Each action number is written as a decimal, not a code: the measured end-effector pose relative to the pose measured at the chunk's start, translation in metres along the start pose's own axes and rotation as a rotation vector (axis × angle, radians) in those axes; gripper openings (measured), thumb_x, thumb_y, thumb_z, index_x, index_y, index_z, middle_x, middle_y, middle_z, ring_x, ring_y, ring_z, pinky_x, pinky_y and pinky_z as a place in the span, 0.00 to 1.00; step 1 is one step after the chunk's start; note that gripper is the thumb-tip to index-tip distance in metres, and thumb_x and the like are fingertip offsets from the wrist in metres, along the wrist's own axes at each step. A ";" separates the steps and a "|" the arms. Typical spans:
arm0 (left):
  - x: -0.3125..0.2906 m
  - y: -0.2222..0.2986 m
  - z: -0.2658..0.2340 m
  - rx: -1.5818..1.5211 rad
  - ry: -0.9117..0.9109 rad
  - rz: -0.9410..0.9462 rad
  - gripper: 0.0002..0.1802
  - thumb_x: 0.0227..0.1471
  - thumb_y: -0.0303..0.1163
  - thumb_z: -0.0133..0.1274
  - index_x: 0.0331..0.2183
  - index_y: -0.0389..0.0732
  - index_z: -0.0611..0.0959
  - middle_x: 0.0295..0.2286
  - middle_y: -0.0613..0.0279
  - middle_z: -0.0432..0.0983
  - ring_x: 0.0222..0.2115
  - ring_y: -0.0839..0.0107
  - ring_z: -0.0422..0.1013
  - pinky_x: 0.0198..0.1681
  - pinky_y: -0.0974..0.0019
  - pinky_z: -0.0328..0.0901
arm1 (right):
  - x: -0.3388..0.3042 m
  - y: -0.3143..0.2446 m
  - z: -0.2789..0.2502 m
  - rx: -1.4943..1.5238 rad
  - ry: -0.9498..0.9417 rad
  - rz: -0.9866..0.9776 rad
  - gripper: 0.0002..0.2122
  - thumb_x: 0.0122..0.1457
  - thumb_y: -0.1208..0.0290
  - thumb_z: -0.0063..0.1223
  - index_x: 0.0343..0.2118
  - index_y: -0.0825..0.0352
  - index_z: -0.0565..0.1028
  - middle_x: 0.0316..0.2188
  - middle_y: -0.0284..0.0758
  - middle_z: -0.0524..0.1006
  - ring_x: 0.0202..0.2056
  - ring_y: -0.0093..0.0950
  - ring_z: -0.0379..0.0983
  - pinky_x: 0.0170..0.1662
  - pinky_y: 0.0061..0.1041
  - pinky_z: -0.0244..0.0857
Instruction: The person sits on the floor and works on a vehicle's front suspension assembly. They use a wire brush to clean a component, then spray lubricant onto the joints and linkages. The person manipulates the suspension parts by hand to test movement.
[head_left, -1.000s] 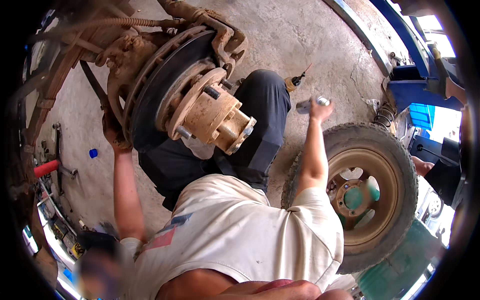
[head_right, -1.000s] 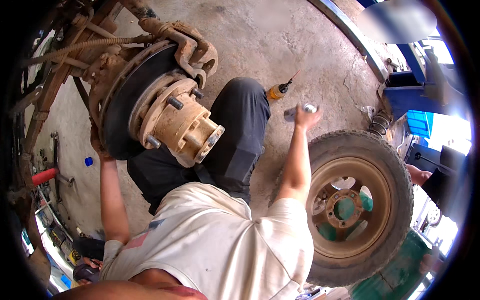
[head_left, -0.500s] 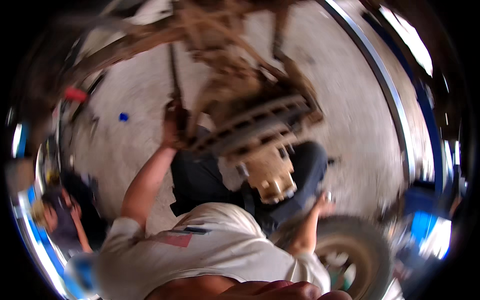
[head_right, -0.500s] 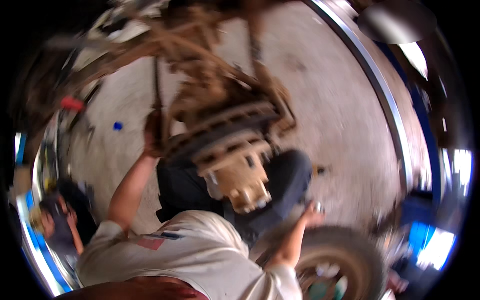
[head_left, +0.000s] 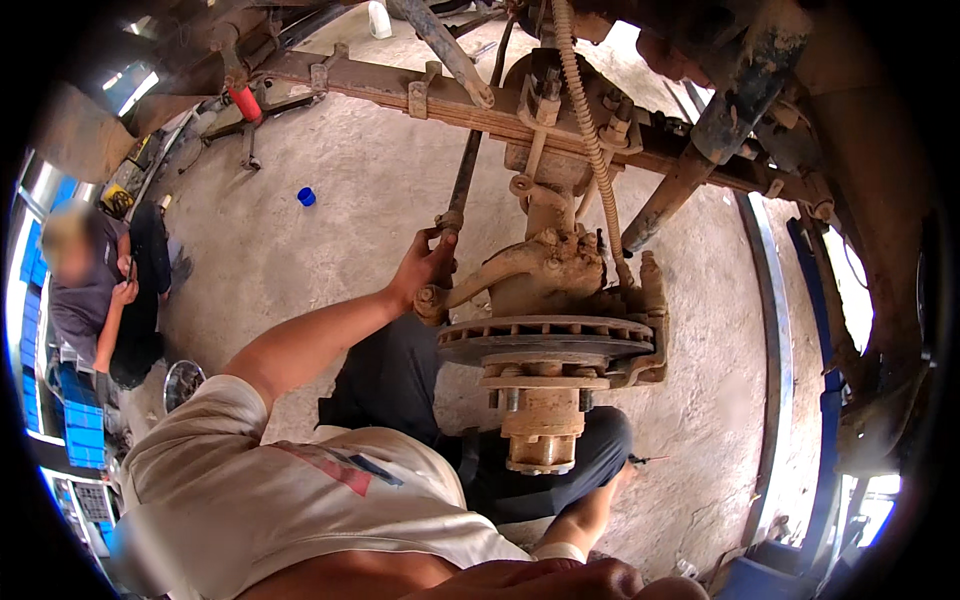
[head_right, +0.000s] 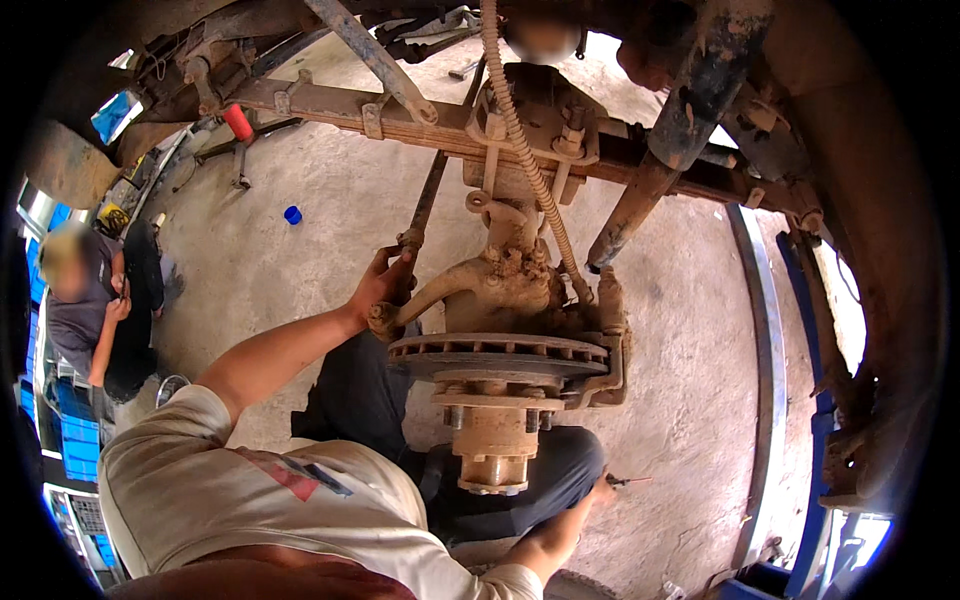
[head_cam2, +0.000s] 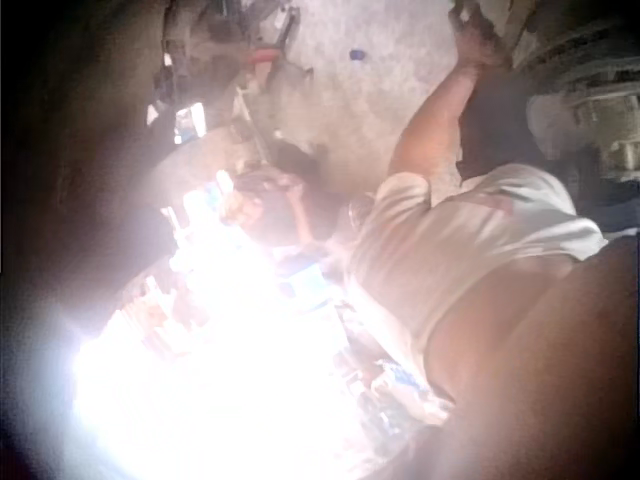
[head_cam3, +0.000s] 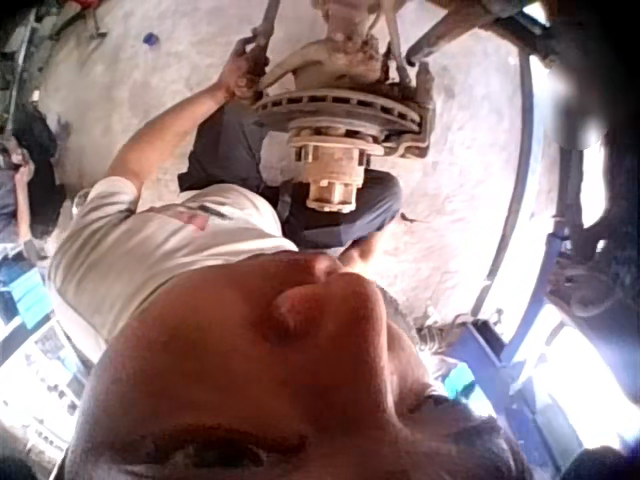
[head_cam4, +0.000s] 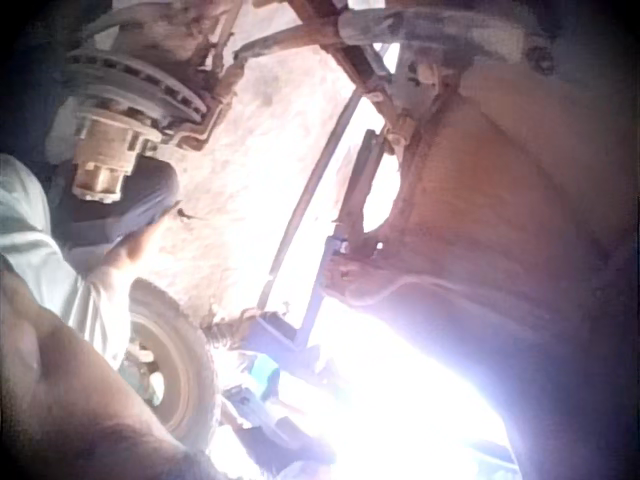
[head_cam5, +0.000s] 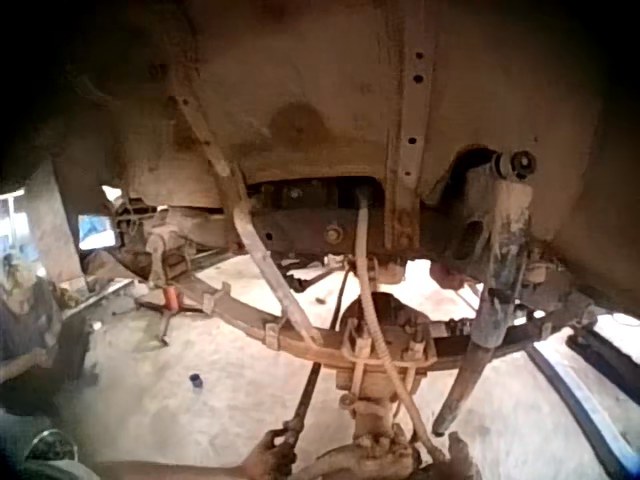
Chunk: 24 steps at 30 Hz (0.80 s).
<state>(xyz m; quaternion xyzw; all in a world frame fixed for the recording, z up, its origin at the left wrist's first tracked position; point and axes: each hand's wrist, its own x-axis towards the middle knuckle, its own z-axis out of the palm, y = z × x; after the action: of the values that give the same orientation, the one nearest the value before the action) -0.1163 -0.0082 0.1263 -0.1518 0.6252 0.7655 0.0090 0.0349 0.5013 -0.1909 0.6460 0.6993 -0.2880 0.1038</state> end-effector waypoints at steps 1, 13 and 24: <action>-0.001 0.002 -0.001 0.008 0.004 -0.005 0.34 0.56 0.51 0.53 0.54 0.39 0.62 0.23 0.63 0.70 0.21 0.76 0.66 0.23 0.69 0.63 | -0.003 0.001 0.008 0.023 -0.007 0.008 0.52 0.44 0.33 0.55 0.55 0.82 0.56 0.55 0.56 0.60 0.52 0.52 0.60 0.54 0.49 0.57; -0.009 0.009 -0.001 0.056 0.037 0.010 0.32 0.56 0.50 0.53 0.52 0.38 0.63 0.22 0.64 0.69 0.20 0.76 0.66 0.21 0.68 0.63 | 0.003 0.011 -0.008 0.473 0.260 -0.269 0.43 0.42 0.39 0.63 0.49 0.78 0.69 0.47 0.50 0.73 0.46 0.44 0.71 0.48 0.42 0.66; -0.009 0.000 -0.007 0.089 0.058 0.043 0.35 0.56 0.52 0.52 0.53 0.36 0.63 0.24 0.62 0.70 0.23 0.75 0.66 0.26 0.67 0.63 | -0.198 -0.135 -0.289 1.774 -0.084 -1.165 0.30 0.53 0.56 0.57 0.55 0.70 0.66 0.48 0.41 0.72 0.50 0.37 0.68 0.55 0.39 0.62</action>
<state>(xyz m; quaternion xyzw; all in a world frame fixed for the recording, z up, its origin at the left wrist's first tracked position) -0.1062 -0.0129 0.1272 -0.1598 0.6617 0.7323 -0.0185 -0.0014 0.4896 0.1828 0.0454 0.4365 -0.7224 -0.5343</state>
